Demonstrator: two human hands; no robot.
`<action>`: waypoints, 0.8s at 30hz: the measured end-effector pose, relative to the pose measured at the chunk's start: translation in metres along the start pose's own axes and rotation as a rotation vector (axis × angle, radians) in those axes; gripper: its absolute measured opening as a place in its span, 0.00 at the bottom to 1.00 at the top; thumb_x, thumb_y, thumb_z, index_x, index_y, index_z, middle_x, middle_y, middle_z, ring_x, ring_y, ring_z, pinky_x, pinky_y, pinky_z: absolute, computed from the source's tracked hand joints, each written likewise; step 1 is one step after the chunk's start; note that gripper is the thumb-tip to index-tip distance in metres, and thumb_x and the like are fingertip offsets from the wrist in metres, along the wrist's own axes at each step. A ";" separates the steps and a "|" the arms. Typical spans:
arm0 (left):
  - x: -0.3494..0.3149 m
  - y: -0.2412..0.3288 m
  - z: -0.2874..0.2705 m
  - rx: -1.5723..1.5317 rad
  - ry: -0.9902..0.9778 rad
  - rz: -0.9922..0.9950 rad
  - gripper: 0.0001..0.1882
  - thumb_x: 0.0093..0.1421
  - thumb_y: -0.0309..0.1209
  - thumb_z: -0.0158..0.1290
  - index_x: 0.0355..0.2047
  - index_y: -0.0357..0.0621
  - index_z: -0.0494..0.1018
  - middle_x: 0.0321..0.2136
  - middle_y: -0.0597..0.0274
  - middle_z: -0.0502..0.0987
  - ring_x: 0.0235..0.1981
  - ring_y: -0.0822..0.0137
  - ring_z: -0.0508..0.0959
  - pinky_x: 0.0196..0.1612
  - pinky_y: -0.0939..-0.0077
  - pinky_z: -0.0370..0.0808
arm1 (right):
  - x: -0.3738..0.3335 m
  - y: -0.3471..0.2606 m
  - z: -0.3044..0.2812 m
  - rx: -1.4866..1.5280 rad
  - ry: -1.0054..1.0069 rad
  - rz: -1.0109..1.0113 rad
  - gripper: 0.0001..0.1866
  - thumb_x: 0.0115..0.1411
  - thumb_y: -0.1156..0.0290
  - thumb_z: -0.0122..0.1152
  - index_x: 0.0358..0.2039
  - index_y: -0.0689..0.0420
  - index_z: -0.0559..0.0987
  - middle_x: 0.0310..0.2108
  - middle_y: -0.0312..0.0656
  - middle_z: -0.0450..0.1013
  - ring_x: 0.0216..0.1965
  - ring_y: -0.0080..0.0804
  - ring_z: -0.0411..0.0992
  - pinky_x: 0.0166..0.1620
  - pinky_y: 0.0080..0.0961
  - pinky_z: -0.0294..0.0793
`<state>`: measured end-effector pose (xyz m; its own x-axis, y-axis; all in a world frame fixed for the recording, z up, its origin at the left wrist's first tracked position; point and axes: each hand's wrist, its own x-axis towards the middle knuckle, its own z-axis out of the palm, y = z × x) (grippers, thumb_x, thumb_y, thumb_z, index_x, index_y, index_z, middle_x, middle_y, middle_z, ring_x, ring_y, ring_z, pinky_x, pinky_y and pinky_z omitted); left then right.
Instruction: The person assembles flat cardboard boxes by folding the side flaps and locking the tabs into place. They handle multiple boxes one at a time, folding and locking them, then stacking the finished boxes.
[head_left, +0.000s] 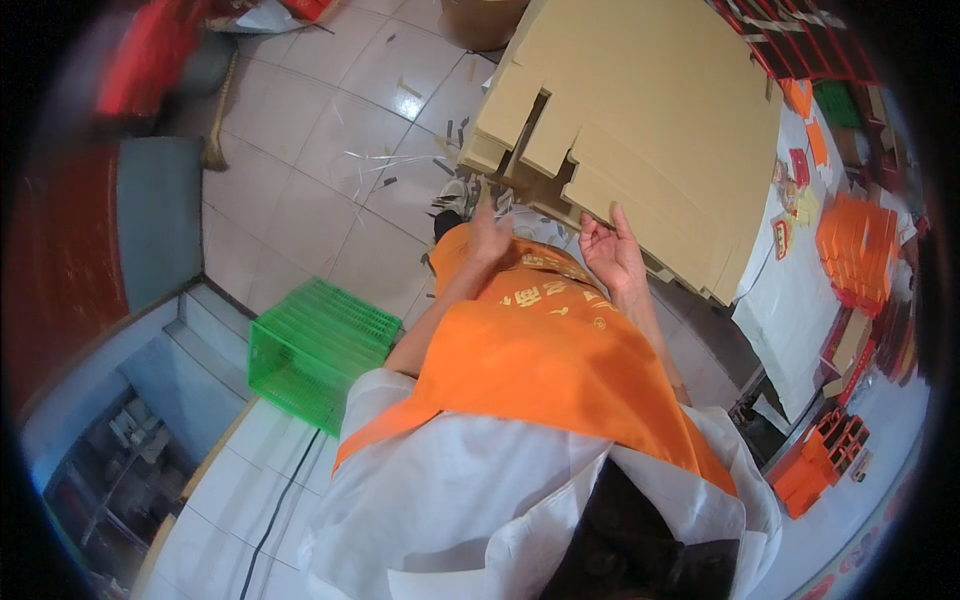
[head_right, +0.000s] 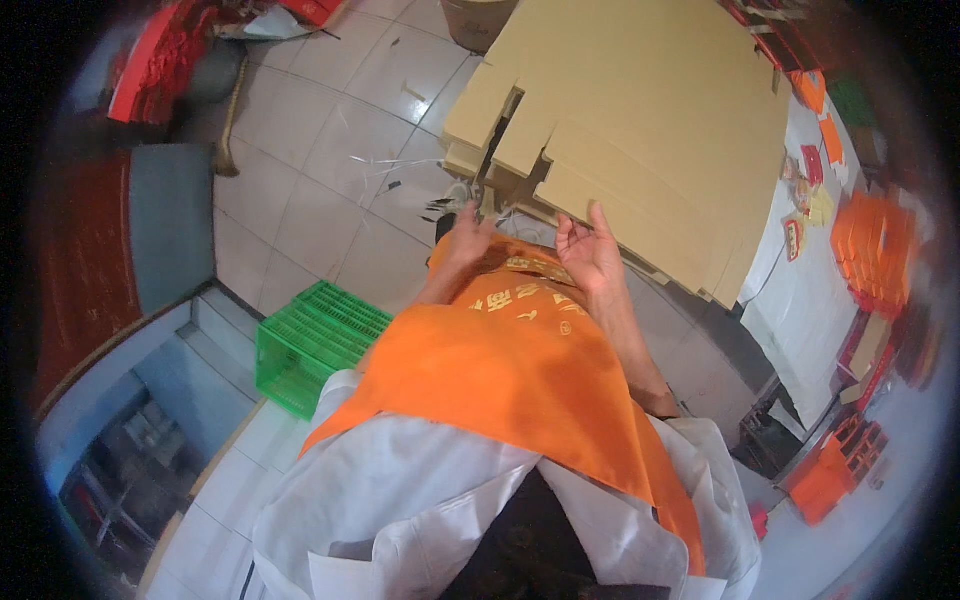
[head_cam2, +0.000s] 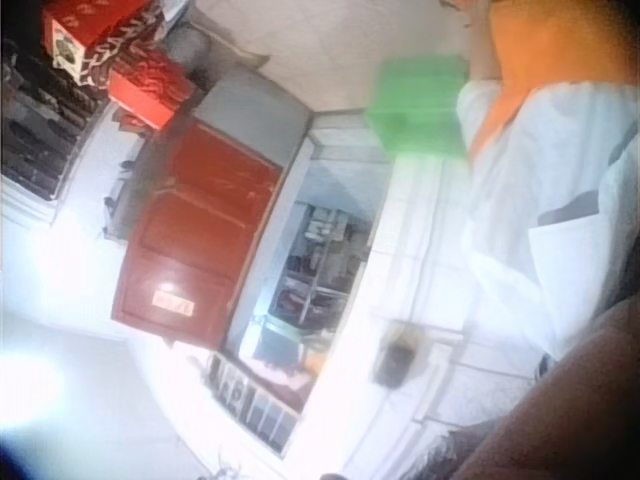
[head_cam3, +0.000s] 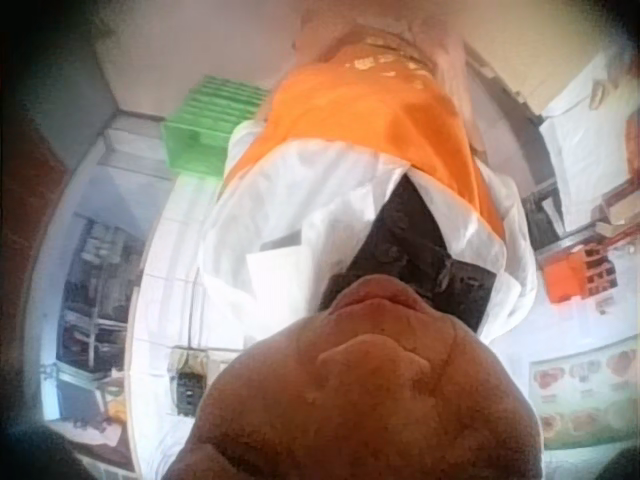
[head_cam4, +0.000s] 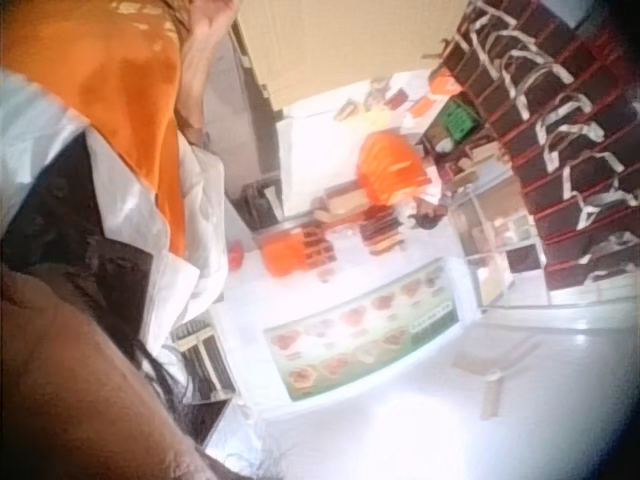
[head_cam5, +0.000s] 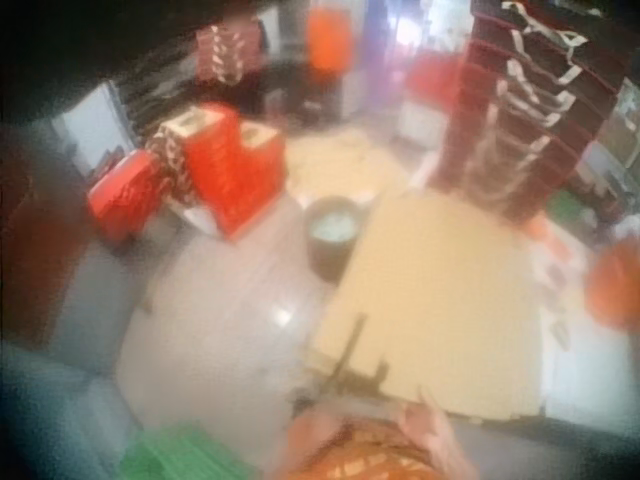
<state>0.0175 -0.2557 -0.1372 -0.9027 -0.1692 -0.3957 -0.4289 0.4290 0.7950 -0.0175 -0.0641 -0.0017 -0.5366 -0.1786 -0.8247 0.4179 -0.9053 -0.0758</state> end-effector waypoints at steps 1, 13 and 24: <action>-0.001 0.011 0.014 -0.048 -0.040 0.013 0.26 0.51 0.33 0.48 0.47 0.27 0.59 0.46 0.35 0.61 0.50 0.45 0.61 0.54 0.63 0.56 | 0.002 0.000 -0.002 0.004 -0.007 0.008 0.18 0.50 0.66 0.61 0.37 0.60 0.67 0.35 0.45 0.66 0.37 0.35 0.65 0.37 0.22 0.72; 0.000 0.071 0.024 -0.373 0.064 -0.137 0.16 0.50 0.26 0.46 0.38 0.26 0.66 0.39 0.47 0.64 0.38 0.56 0.68 0.42 0.71 0.65 | 0.030 0.004 -0.009 0.007 0.093 0.066 0.16 0.51 0.65 0.59 0.37 0.61 0.69 0.34 0.44 0.69 0.38 0.38 0.67 0.38 0.28 0.70; 0.021 0.088 0.012 -1.074 -0.083 -0.716 0.07 0.46 0.25 0.52 0.25 0.33 0.70 0.24 0.59 0.71 0.23 0.68 0.70 0.26 0.76 0.65 | 0.031 0.008 0.000 0.006 0.044 0.117 0.17 0.52 0.65 0.58 0.38 0.62 0.69 0.35 0.45 0.69 0.38 0.38 0.68 0.37 0.28 0.71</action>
<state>-0.0389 -0.2108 -0.0808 -0.4736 0.0080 -0.8807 -0.6616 -0.6633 0.3498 -0.0311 -0.0766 -0.0281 -0.4515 -0.2661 -0.8517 0.4712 -0.8816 0.0257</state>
